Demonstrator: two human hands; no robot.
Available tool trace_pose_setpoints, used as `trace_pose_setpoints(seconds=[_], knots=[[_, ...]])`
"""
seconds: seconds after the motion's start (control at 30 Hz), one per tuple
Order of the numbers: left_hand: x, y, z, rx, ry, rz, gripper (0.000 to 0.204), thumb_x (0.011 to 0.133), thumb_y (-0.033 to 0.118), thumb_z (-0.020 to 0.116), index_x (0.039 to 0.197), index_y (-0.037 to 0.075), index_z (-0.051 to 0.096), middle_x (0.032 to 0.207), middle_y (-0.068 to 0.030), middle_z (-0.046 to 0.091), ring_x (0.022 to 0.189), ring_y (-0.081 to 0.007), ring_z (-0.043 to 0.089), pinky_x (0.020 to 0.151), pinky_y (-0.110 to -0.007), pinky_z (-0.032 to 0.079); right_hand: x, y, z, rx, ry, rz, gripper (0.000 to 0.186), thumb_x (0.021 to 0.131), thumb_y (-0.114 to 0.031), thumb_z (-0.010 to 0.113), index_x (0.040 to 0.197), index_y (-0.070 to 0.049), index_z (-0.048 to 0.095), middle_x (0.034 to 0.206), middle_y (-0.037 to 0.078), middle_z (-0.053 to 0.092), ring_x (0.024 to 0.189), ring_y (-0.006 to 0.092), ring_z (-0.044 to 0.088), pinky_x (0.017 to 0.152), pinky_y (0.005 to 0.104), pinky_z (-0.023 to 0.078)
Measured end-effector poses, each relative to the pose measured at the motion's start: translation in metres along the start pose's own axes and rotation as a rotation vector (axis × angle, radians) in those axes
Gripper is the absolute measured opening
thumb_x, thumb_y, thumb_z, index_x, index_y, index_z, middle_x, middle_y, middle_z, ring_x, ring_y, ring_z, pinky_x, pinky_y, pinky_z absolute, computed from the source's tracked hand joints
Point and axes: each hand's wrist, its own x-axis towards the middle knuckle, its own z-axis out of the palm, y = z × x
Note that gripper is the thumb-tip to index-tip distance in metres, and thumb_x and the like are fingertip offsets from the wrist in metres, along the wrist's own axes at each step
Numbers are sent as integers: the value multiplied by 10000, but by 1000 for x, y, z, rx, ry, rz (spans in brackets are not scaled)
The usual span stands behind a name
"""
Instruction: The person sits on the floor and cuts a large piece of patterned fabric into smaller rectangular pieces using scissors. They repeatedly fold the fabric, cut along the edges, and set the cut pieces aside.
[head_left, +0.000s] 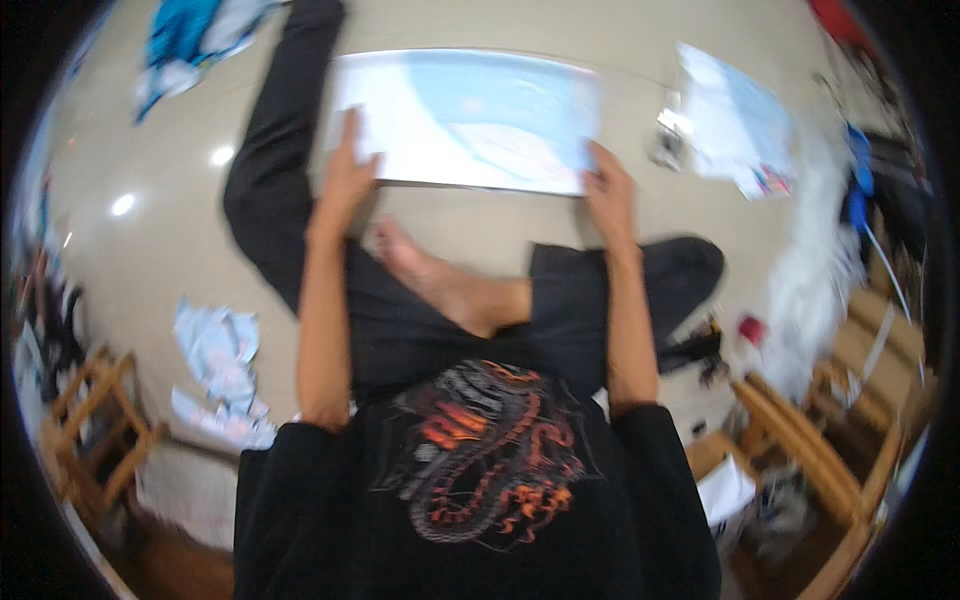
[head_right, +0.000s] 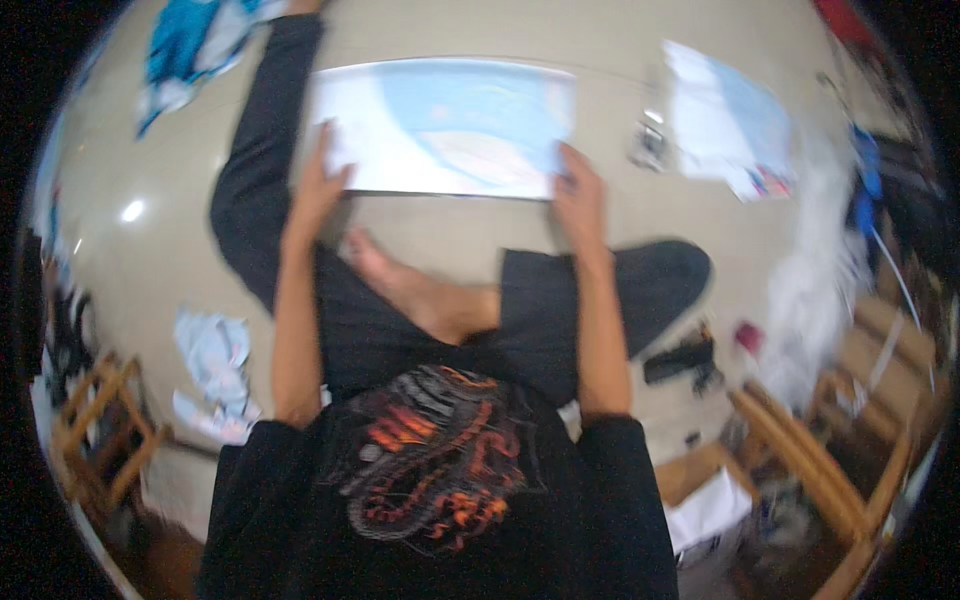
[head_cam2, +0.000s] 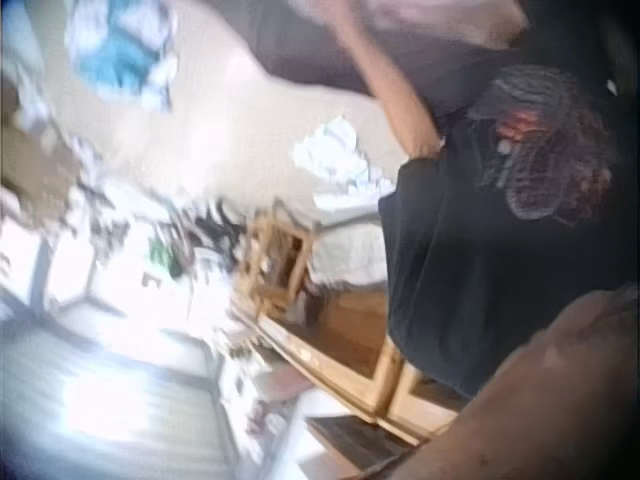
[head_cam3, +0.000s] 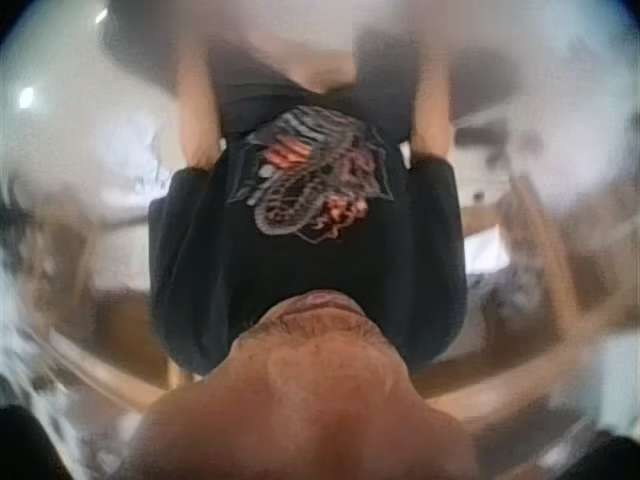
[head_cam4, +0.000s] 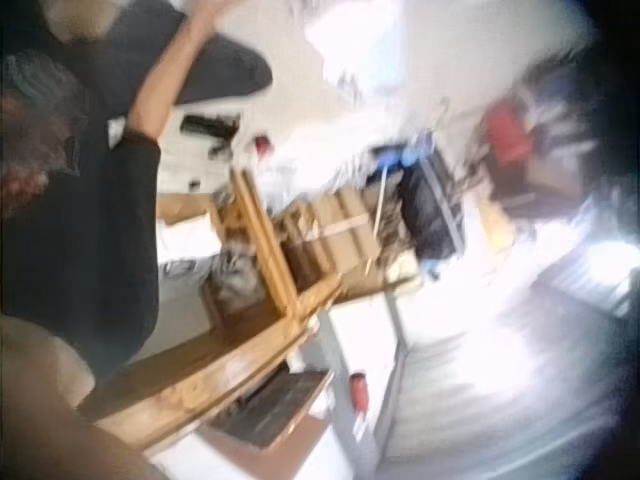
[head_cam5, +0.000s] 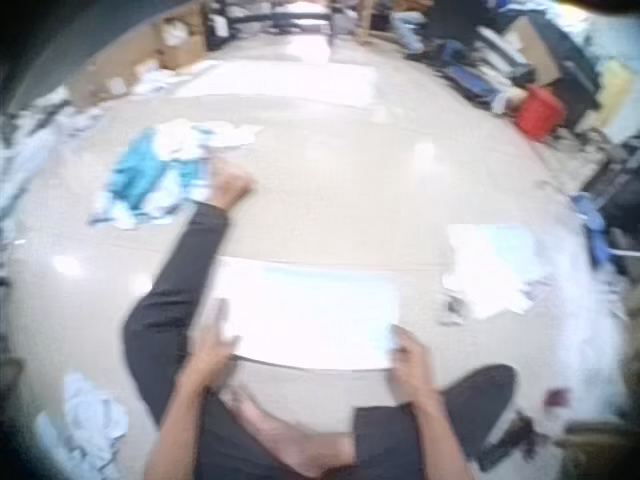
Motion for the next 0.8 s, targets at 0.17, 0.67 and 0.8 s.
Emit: trace_pose_setpoints(seconds=[0.17,0.67,0.8], knots=[[-4,-37,-1,-88,-50,33,752,964,172,685,1616,14,346,1700,-230,276,1589,-332,236,1282,-427,190,0,-1,10,-178,87,-178,514,849,57,549,1351,2,644,1403,231,626,1294,397,601,1130,449,470],[-10,-21,-5,58,6,-30,795,985,221,674,1627,-30,277,1684,-226,313,1560,-300,316,1280,-392,219,-7,19,14,-176,98,-143,486,918,26,510,1394,6,610,1437,232,605,1349,380,571,1182,439,423],[-5,8,-3,-36,45,-90,805,951,163,686,1605,-71,281,1687,-265,264,1582,-331,254,1289,-378,198,-2,8,2,-209,78,-114,504,895,28,588,1394,-33,637,1441,199,620,1331,352,597,1164,415,440]])
